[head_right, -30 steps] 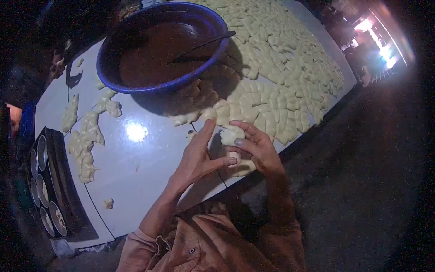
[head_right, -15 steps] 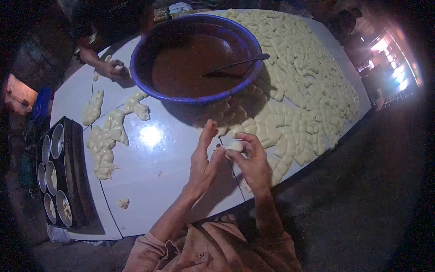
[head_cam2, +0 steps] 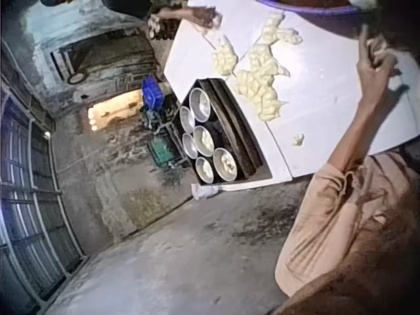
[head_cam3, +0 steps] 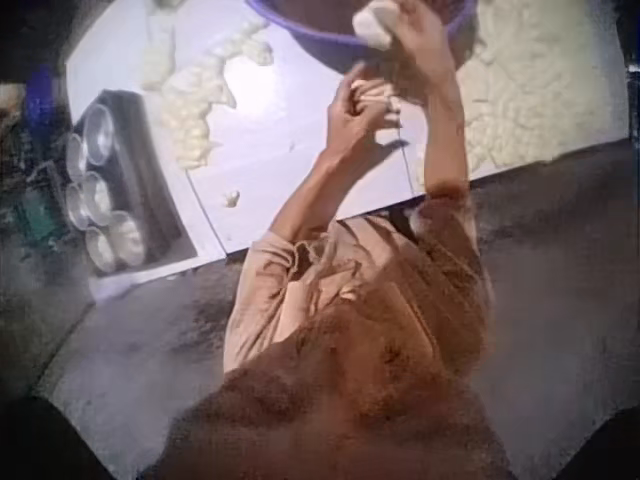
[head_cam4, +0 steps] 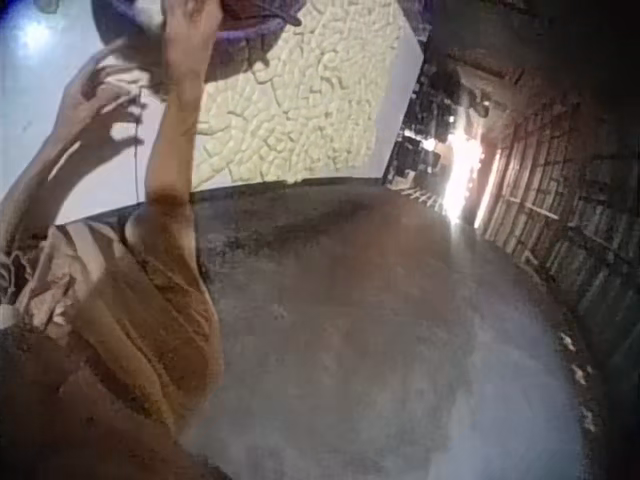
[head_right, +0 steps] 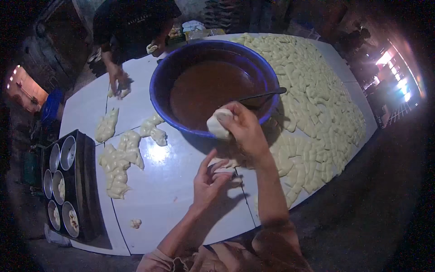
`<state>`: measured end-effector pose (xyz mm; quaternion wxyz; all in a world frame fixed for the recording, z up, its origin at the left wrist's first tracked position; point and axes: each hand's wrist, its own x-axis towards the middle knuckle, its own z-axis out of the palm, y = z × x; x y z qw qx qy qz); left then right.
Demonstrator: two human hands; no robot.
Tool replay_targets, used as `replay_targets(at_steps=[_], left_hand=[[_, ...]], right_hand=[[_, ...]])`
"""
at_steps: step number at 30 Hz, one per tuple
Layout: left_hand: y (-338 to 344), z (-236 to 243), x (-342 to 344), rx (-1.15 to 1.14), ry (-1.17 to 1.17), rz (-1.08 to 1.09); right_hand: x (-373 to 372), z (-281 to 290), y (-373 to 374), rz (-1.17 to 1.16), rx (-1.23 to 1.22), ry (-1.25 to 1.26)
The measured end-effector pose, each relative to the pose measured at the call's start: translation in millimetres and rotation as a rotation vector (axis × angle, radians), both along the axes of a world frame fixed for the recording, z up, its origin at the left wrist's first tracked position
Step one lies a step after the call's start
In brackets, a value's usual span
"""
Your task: The person prepares filled dough portions by hand. The person takes pieces of dough from a table, places a chocolate filling into the center using a spoon, and folds the dough over the filling to seal it. The finished portions are then placed into round baking tins on a tray.
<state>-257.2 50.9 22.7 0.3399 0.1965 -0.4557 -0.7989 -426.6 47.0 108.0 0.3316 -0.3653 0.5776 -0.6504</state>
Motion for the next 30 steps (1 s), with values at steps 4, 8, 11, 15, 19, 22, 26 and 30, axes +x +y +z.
replay_targets(at_steps=[4, 8, 11, 15, 19, 22, 26, 30], left_hand=[[-22, -18, 33, 0.024, -0.251, 0.007], [-31, -21, 45, 0.024, -0.345, -0.013], [-34, -22, 52, 0.020, -0.363, -0.008], [-41, -25, 44, 0.011, -0.337, -0.052], [-46, -10, 38, 0.008, -0.302, -0.028], [-57, 6, 35, 0.023, -0.307, -0.055], [-58, 23, 35, 0.273, -0.039, -0.011], [-55, 17, 61, 0.416, -0.024, 0.028]], right_hand=[[-41, -15, -62, 0.223, 0.413, 0.827], [-45, -39, -79, 0.573, 0.512, 1.159], [-51, -28, -82, 0.525, 0.700, 0.788], [-44, -45, -84, 0.423, 0.622, 0.864], [-21, -10, -77, 0.389, 0.446, 0.208], [9, 4, -63, 0.341, 0.244, -0.237], [47, -17, -39, 0.333, 0.065, -0.580], [80, -51, -12, 0.227, 0.081, -0.566]])
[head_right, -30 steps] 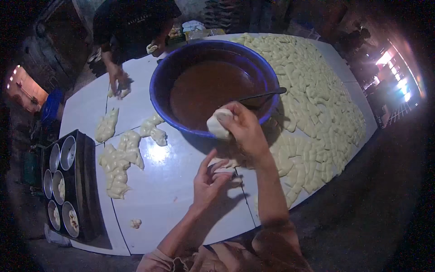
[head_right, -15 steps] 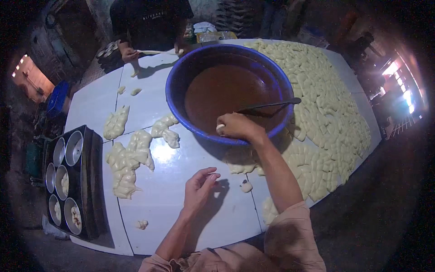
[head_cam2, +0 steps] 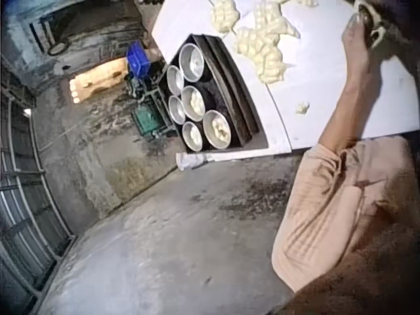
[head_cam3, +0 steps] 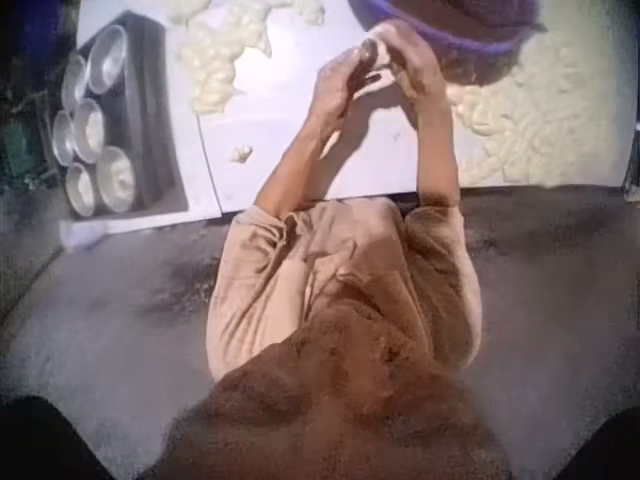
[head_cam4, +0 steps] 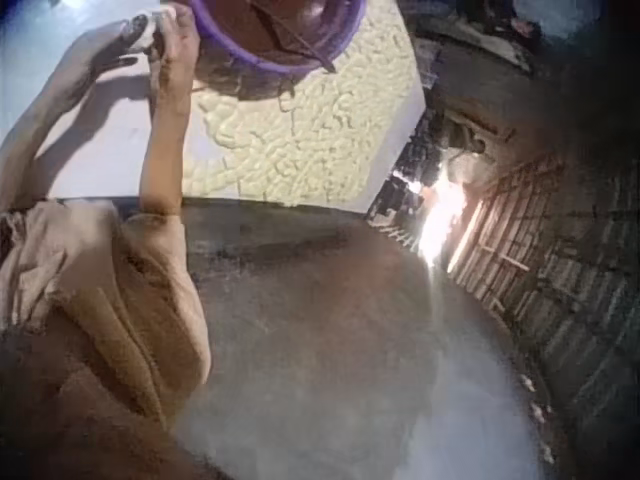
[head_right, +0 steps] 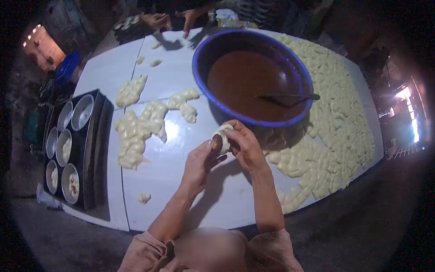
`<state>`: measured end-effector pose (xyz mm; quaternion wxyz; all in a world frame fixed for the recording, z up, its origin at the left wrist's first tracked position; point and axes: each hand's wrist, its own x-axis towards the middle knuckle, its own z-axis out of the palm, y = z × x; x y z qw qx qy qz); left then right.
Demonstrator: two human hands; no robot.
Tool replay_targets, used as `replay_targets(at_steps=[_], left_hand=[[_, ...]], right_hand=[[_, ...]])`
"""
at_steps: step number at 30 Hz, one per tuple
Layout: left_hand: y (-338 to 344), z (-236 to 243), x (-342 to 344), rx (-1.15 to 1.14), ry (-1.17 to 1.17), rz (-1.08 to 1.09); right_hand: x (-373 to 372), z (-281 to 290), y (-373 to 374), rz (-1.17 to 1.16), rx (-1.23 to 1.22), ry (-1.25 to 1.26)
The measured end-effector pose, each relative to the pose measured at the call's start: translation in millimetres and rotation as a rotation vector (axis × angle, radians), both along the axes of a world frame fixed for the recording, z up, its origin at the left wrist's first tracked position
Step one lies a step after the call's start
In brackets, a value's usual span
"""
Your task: The person prepares filled dough portions by hand. The person takes pieces of dough from a table, places a chocolate filling into the center using a spoon, and folds the dough over the filling to seal it. The finished portions are then placed into round baking tins on a tray.
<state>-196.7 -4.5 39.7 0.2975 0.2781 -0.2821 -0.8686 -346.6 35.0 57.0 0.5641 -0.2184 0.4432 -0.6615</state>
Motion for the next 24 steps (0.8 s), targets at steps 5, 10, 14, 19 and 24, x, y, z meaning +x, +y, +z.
replay_targets(at_steps=[5, 10, 14, 19, 24], left_hand=[[-1, -37, 42, -0.027, -0.197, 0.140], [10, -49, 60, -0.021, -0.141, 0.213], [11, -34, 70, -0.209, -0.383, 0.233], [-9, -30, 81, -0.187, -0.328, 0.110], [-24, -16, 96, -0.166, -0.399, -0.025]], right_hand=[[59, -18, 30, 0.017, 0.045, 0.337], [100, -52, 31, -0.201, -0.058, 1.171], [108, -66, 28, -0.316, -0.049, 1.282], [116, -63, 23, -0.139, 0.039, 0.741], [115, -54, 43, 0.047, -0.109, 0.675]])
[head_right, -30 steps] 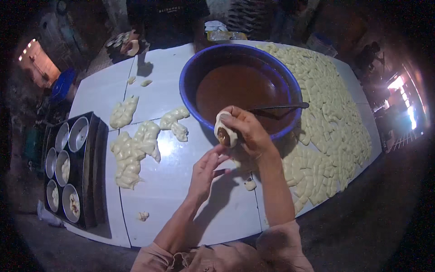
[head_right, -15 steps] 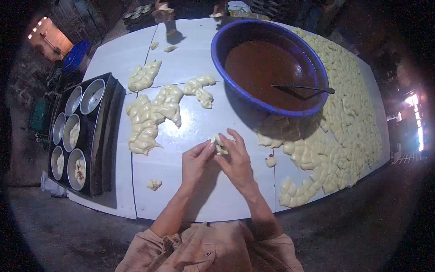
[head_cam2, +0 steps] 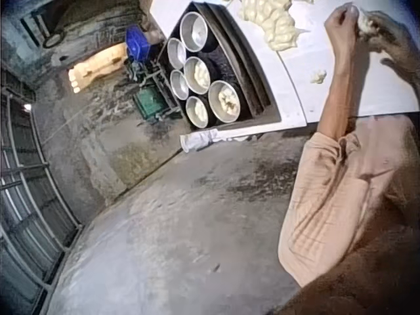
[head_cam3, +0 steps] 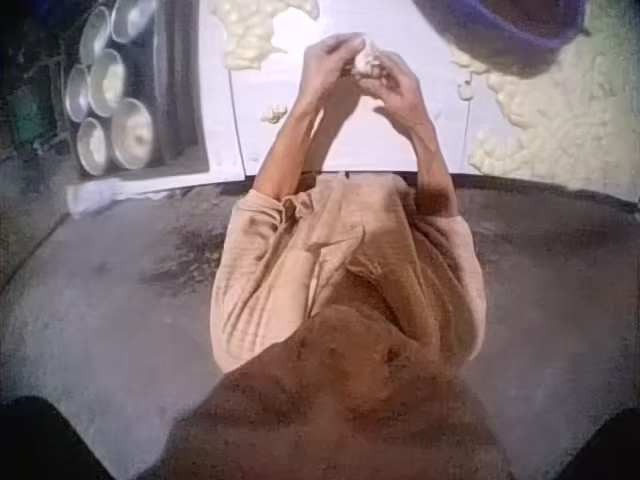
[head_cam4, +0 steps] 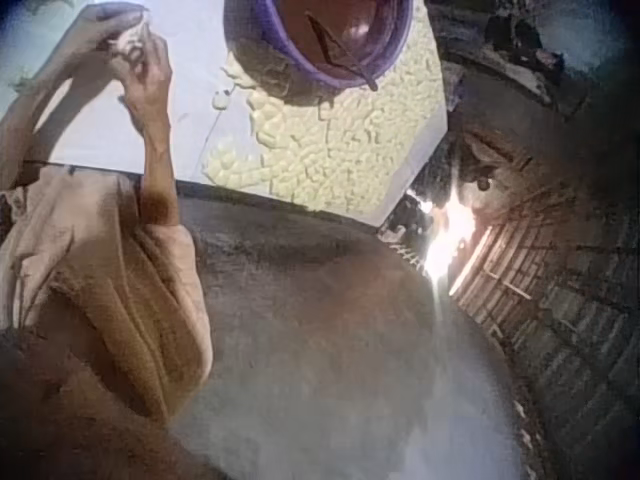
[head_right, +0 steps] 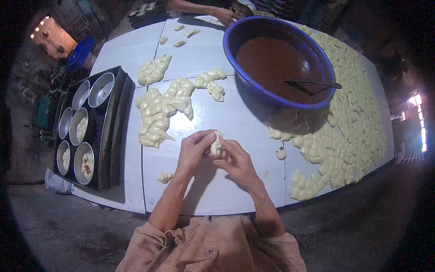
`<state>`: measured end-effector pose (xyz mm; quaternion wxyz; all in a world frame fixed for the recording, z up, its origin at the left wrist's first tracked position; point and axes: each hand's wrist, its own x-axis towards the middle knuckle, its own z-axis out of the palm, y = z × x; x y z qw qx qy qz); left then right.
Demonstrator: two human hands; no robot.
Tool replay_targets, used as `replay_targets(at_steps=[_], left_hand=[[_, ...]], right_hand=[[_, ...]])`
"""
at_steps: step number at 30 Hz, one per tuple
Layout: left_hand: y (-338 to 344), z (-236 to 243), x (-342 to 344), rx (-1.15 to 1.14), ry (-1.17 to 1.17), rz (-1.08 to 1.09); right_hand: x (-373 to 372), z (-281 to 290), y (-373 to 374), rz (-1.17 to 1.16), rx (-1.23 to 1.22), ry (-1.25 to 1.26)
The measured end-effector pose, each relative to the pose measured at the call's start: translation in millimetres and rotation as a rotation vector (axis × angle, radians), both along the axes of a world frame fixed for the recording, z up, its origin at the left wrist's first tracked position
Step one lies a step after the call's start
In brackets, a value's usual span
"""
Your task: The person prepares filled dough portions by hand. The person takes pieces of dough from a table, places a chocolate filling into the center using a spoon, and folds the dough over the filling to seal it. The finished portions are then placed into round baking tins on a tray.
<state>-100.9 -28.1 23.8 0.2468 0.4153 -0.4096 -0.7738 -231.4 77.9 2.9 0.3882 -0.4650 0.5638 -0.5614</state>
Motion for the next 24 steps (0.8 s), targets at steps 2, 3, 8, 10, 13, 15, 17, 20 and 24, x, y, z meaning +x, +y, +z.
replay_targets(at_steps=[2, 3, 8, 10, 13, 15, 17, 20, 24], left_hand=[[8, 2, -2, -0.026, 0.042, 0.003], [14, 3, -2, -0.036, 0.071, -0.005], [21, -7, 3, -0.136, 0.101, -0.066], [25, -12, 1, -0.129, 0.166, -0.074], [34, -7, 0, -0.121, 0.145, -0.075], [39, -14, 2, -0.228, 0.114, -0.082], [31, -16, 5, -0.212, 0.013, -0.074], [26, -15, 11, -0.165, -0.061, -0.067], [31, -18, 7, -0.193, -0.197, -0.193]], right_hand=[[0, -11, 3, -0.038, -0.074, 0.004], [-6, -13, 2, -0.084, -0.153, 0.129], [17, -6, -9, -0.289, -0.247, 0.043], [22, -16, -10, -0.467, -0.259, -0.031], [18, -32, -11, -0.547, -0.200, 0.235], [17, -31, -13, -0.555, -0.131, 0.277], [12, -20, -14, -0.472, -0.006, 0.238], [13, 3, -2, -0.333, 0.120, 0.056], [2, 1, 24, -0.181, 0.104, 0.149]])
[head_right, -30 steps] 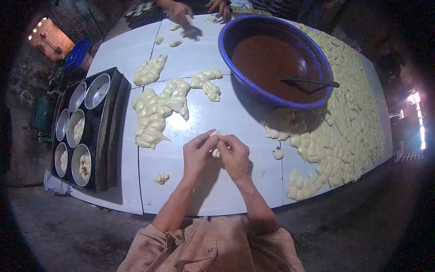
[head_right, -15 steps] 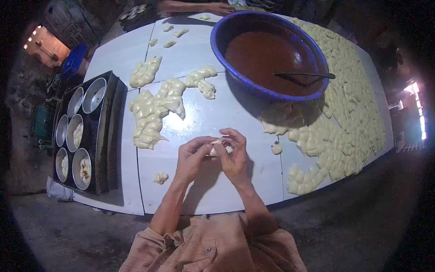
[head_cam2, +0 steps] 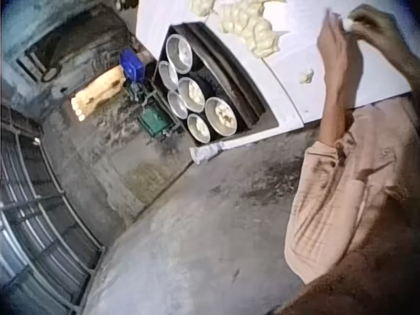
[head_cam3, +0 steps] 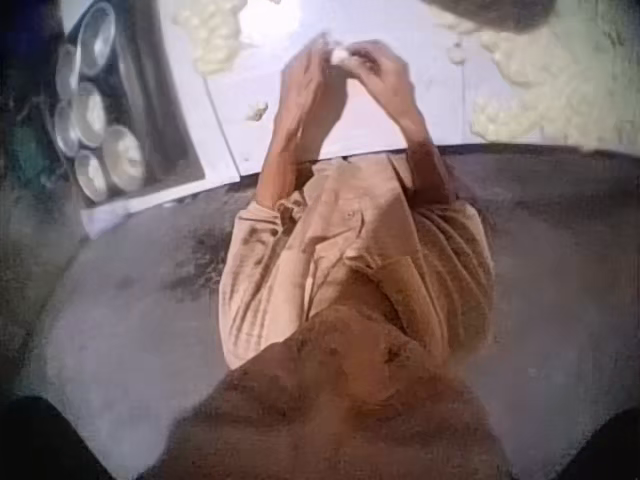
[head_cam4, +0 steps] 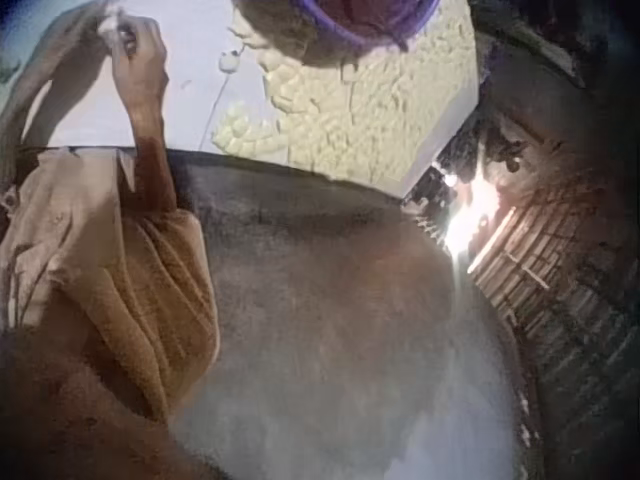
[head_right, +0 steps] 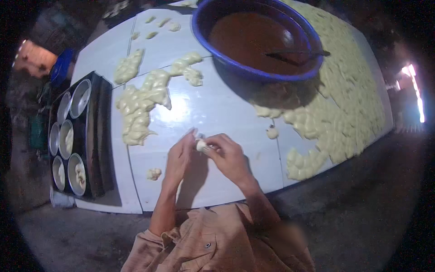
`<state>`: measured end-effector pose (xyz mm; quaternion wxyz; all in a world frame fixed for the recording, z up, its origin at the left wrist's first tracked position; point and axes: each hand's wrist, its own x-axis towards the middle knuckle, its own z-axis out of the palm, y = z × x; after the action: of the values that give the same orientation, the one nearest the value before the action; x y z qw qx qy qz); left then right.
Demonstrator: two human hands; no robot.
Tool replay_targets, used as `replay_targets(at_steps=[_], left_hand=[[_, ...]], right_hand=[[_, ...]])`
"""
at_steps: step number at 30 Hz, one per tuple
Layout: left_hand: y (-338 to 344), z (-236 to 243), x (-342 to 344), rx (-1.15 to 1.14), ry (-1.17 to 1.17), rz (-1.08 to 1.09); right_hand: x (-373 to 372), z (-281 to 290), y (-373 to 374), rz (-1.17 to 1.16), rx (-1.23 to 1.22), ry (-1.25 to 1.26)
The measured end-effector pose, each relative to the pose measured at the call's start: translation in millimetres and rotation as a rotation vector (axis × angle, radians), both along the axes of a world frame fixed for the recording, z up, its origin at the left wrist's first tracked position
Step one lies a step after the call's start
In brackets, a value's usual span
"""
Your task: The person prepares filled dough portions by hand. The person takes pieces of dough from a table, places a chocolate filling into the center using a spoon, and folds the dough over the filling to seal it. The finished portions are then placed into round baking tins on a tray.
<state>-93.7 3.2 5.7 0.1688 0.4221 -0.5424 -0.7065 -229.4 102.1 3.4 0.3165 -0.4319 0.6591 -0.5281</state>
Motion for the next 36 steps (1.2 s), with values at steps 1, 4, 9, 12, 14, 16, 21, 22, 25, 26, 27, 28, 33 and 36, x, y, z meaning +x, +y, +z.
replay_targets(at_steps=[1, 4, 9, 12, 14, 16, 21, 22, 25, 26, 27, 28, 33, 36], left_hand=[[4, 3, -3, -0.311, -0.144, 0.035], [-3, -18, 14, -0.953, -0.368, -0.225], [-3, -19, 20, -0.922, -0.446, -0.372], [5, -8, 8, -0.836, -0.292, -0.152], [9, 4, -1, -0.903, -0.326, -0.123], [15, 9, -18, -1.020, -0.225, -0.180], [71, 11, -96, -0.642, 0.028, -0.481], [84, 11, -110, -0.511, 0.044, -0.538], [124, -20, -152, -0.568, 0.063, -0.600], [136, -26, -166, -0.530, 0.062, -0.631], [143, -32, -176, -0.491, 0.062, -0.661], [147, -32, -185, -0.490, 0.065, -0.663], [149, -37, -202, -0.246, 0.064, -0.651], [144, -28, -206, -0.142, 0.008, -0.663]], right_hand=[[0, -5, -2, 0.016, 0.152, 0.052], [4, -20, -4, 0.087, 0.335, 0.252], [-36, -20, 37, -0.133, 0.203, 0.185], [-97, -12, 104, -0.457, 0.329, 0.345], [-125, 20, 133, -0.439, 0.455, 0.403], [-142, 8, 157, -0.330, 0.517, 0.670], [-164, -2, 169, 0.027, 0.338, 0.920], [-165, 5, 168, 0.030, 0.337, 0.915], [-171, 11, 172, -0.212, 0.496, 0.184], [-174, 14, 172, -0.206, 0.494, 0.184], [-176, 21, 170, -0.289, 0.404, 0.048], [-179, 30, 170, -0.379, 0.315, -0.087], [-207, 48, 186, -0.053, 0.458, 0.266], [-216, 49, 197, 0.071, 0.661, 0.446]])
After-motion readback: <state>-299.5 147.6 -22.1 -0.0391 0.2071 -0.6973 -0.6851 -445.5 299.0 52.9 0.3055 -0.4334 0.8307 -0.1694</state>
